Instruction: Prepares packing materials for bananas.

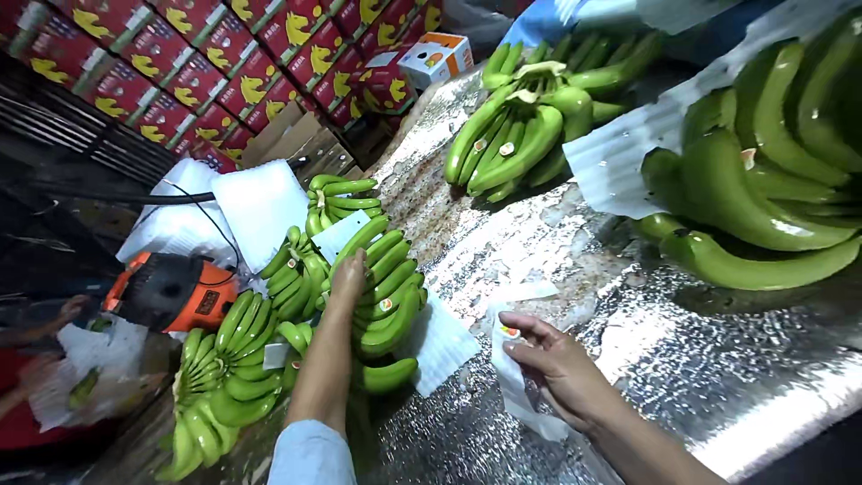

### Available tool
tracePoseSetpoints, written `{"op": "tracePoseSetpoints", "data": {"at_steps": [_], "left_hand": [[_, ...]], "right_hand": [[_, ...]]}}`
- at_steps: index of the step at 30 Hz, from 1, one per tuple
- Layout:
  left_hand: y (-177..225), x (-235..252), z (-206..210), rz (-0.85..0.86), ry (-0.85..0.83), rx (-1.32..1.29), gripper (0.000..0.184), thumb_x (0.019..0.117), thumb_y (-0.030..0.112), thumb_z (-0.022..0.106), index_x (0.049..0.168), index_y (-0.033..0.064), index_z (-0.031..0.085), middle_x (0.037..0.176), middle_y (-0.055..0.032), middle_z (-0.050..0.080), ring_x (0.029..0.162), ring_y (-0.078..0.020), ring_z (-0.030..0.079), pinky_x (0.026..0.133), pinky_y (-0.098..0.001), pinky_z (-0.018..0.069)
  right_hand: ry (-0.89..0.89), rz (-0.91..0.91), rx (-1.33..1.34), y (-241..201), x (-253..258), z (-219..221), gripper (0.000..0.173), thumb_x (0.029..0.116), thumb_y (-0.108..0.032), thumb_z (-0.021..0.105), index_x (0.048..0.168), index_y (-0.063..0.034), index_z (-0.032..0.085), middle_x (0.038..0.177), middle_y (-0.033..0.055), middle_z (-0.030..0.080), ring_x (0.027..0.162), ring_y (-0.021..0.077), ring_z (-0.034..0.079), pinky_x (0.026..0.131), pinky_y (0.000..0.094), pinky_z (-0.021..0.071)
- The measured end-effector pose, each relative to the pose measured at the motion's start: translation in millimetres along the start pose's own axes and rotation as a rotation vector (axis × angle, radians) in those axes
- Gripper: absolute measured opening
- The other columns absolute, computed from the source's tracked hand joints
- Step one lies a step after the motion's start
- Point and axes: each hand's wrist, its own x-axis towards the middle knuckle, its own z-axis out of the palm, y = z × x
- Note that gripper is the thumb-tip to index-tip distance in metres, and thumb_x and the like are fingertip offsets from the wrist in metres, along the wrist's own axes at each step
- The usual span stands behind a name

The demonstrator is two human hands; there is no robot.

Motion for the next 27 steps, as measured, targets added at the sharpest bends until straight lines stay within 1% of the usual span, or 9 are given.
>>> {"op": "tracePoseSetpoints", "data": {"at_steps": [3,6,9,12,14,17,21,24,27], "left_hand": [[7,13,1,-0.041,-0.025,0.15,0.039,0.1049,0.011,0.054,0.143,0.0015,0.052,0.128,-0.0278,0.064,0.127,-0.0448,0.059,0.108,-0.059,0.0455],[13,19,8,-0.107,0.052,0.331,0.038,0.1034,0.01,0.052,0.141,0.0026,0.053,0.118,-0.024,0.07,0.121,-0.042,0.064,0.103,-0.0577,0.0484],[23,15,6,-0.132,0.102,0.375,0.038,0.0995,0.01,0.058,0.137,0.0029,0.059,0.123,-0.0236,0.068,0.124,-0.0429,0.061,0.103,-0.0616,0.0431],[60,-21,-9,0.136,0.174,-0.037,0.027,0.0963,0.012,0.066,0.121,0.0021,0.072,0.125,-0.0222,0.068,0.125,-0.0414,0.059,0.109,-0.0651,0.036],[91,-61,-4,0.417,0.19,-0.343,0.018,0.0925,0.014,0.071,0.106,0.0048,0.079,0.113,-0.0144,0.073,0.117,-0.0316,0.064,0.108,-0.0592,0.0409],[131,-119,12,0.758,0.21,-0.437,0.012,0.0878,0.014,0.077,0.098,0.0094,0.081,0.104,-0.0069,0.077,0.109,-0.0263,0.07,0.109,-0.062,0.0393],[155,-155,26,0.82,0.486,-0.218,0.006,0.0865,0.011,0.073,0.086,0.0136,0.079,0.092,-0.0024,0.077,0.091,-0.0238,0.073,0.103,-0.0678,0.0409],[161,-171,25,0.797,0.588,-0.128,0.009,0.0893,0.013,0.07,0.084,0.0156,0.076,0.09,-0.0001,0.076,0.092,-0.0217,0.073,0.106,-0.066,0.0387],[170,-187,25,0.784,0.658,-0.065,0.011,0.0931,0.014,0.066,0.085,0.0163,0.073,0.093,0.0001,0.075,0.096,-0.0203,0.072,0.109,-0.0642,0.0365]], "right_hand": [[-0.028,0.019,-0.008,-2,-3,1,0.031,0.0888,0.005,0.065,0.12,0.0012,0.067,0.098,0.0066,0.071,0.072,0.0092,0.066,0.064,0.023,0.0572],[-0.019,-0.048,-0.089,-3,-3,-1,0.02,0.092,-0.002,0.065,0.11,-0.0016,0.074,0.099,0.0021,0.075,0.083,0.0059,0.068,0.076,0.0211,0.056],[0.033,-0.08,-0.077,-5,-2,-1,0.023,0.0872,0.007,0.066,0.109,0.0001,0.07,0.094,0.0055,0.071,0.072,0.0103,0.067,0.066,0.0245,0.0586],[0.019,-0.07,-0.088,-6,1,-3,0.04,0.0869,0.01,0.065,0.126,-0.0001,0.065,0.099,0.0077,0.073,0.07,0.0105,0.069,0.063,0.0249,0.0591],[-0.016,-0.049,-0.111,-5,2,-2,0.047,0.0885,0.009,0.065,0.134,-0.0007,0.061,0.102,0.0089,0.075,0.072,0.0107,0.07,0.066,0.0255,0.0595],[-0.071,-0.004,-0.166,-6,-2,1,0.048,0.0897,0.008,0.065,0.136,0.0,0.059,0.106,0.0079,0.074,0.078,0.0096,0.071,0.069,0.0254,0.0593],[-0.118,0.061,-0.18,-14,-15,2,0.05,0.0877,0.011,0.059,0.136,0.0002,0.06,0.11,0.0086,0.074,0.083,0.0107,0.072,0.07,0.0267,0.0591],[-0.168,0.126,-0.113,-27,-29,0,0.051,0.0882,0.012,0.054,0.138,0.0012,0.057,0.114,0.0118,0.072,0.087,0.0143,0.071,0.072,0.0288,0.0597],[-0.228,0.19,-0.083,-42,-41,-8,0.046,0.0938,0.005,0.052,0.139,-0.0006,0.056,0.121,0.012,0.068,0.096,0.0172,0.07,0.077,0.0321,0.0596]]}}
